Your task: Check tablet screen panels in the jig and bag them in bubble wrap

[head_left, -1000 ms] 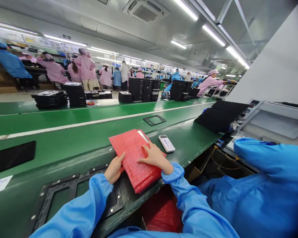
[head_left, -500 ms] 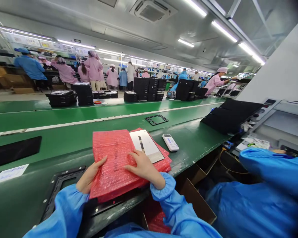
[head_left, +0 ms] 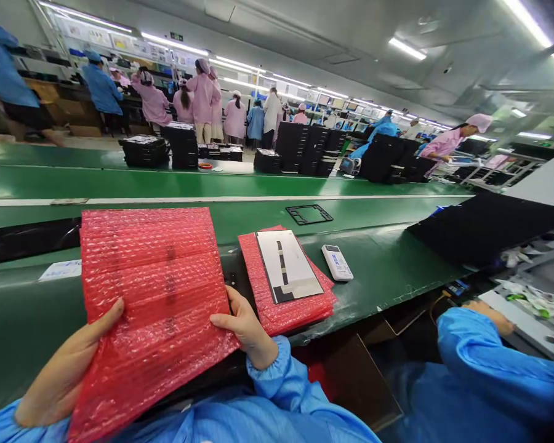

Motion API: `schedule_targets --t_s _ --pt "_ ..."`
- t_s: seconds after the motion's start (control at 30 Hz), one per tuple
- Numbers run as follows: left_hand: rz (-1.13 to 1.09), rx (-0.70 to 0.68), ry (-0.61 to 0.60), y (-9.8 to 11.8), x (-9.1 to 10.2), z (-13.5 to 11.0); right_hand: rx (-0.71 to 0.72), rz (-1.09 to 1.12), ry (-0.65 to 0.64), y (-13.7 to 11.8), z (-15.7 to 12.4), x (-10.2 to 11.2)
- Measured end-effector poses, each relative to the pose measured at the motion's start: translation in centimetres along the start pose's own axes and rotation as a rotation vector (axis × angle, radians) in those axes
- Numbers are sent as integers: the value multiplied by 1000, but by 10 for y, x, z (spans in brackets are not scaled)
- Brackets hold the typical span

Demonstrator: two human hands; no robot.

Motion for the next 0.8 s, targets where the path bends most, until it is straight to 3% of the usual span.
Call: schedule_targets --t_s 0.13,0.2,0.27,0.3,0.37,0.43,0.47,0.53,0.6,0.7,0.8 --pt "64 -42 85 34 6 0 -2 -93 157 14 16 14" --pt "119 -164 149 61 24 3 15 -154 229 15 21 23" --pt "173 -381 269 94 52 -1 31 -199 288 12 24 31" --pt "223 -537 374 112 70 -8 29 -209 308 11 25 35" --pt "444 -860 711 142 104 -34 -1 -211 345 10 26 42" --pt "828 -1095 1027 159 119 -57 -45 -212 387 11 24 48" --pt "1040 -1156 1112 161 120 -60 -63 -217 412 11 22 52" --pt "1387 -1181 1134 158 123 -50 -96 -241 457 12 18 58" --pt "1575 -1078 1095 147 134 -26 -133 -275 500 13 13 64" --pt "1624 -724 994 122 166 22 -177 -331 581 12 4 76" --pt "1603 -554 908 101 190 54 -247 -393 657 11 -1 93"
Point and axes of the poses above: each hand's wrist, its own z-axis towards the middle knuckle, its own x-axis out of the back of the hand, y = z × x, the point moved 7 cm from there along z, towards the middle knuckle, and after that the axes turned 1 degree about y, right-handed, at the moved point
